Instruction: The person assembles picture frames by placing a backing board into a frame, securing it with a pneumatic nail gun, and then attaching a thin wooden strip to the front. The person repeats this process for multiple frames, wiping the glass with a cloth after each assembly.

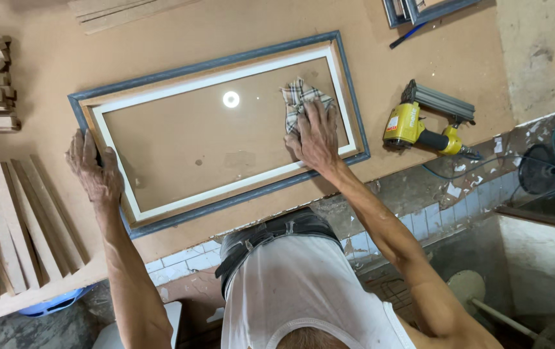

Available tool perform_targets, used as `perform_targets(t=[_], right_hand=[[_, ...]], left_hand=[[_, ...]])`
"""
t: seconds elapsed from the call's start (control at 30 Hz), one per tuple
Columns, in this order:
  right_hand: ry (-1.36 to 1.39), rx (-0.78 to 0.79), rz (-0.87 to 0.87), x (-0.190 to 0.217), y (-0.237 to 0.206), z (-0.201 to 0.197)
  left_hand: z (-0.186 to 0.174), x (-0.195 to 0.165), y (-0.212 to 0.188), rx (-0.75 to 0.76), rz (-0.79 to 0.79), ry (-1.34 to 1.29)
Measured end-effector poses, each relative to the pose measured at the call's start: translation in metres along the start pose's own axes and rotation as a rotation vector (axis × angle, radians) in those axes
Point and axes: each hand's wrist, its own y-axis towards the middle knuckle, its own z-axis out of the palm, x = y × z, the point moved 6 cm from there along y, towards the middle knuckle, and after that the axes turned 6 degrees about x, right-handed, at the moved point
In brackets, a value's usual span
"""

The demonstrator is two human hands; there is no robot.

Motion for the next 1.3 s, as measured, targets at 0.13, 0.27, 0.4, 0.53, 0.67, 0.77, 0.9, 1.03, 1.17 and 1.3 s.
perform_targets(t=[0.13, 0.27, 0.4, 0.53, 0.67, 0.77, 0.9, 1.03, 1.17, 1.3], right_hand=[[0.157, 0.082, -0.140, -0.005, 0.007, 0.015], [0.078, 0.086, 0.026, -0.038, 0.035, 0.015], [0.142, 0.113, -0.036, -0.055, 0.061, 0.009], [0.138, 0.251, -0.367, -0.042, 0.083, 0.007], [0.160, 0.225, -0.630, 0.013, 0.111, 0.020], [0.178, 0.282, -0.792, 0.084, 0.123, 0.046], [0.215, 0.292, -0.933, 0.191, 0.148, 0.076], [0.212, 0.271, -1.057, 0.283, 0.154, 0.086], [0.273, 0.271, -1.158, 0.328, 0.109, 0.074], [0.388, 0.463, -1.293, 0.333, 0.058, 0.076]], left_hand=[[0.005, 0.012, -0.006, -0.003, -0.012, -0.027], [0.008, 0.017, -0.009, -0.009, -0.003, -0.032], [0.008, 0.023, -0.009, -0.011, -0.005, -0.050], [0.010, 0.034, -0.011, -0.039, -0.026, -0.062], [0.014, 0.045, -0.008, -0.067, -0.026, -0.022], [0.013, 0.047, -0.009, -0.094, -0.008, -0.063], [0.011, 0.049, -0.012, -0.054, -0.112, -0.005], [0.001, 0.042, -0.012, -0.084, -0.082, -0.038], [-0.014, 0.030, -0.011, -0.200, 0.038, 0.021], [-0.014, 0.031, -0.012, -0.144, -0.038, -0.054]])
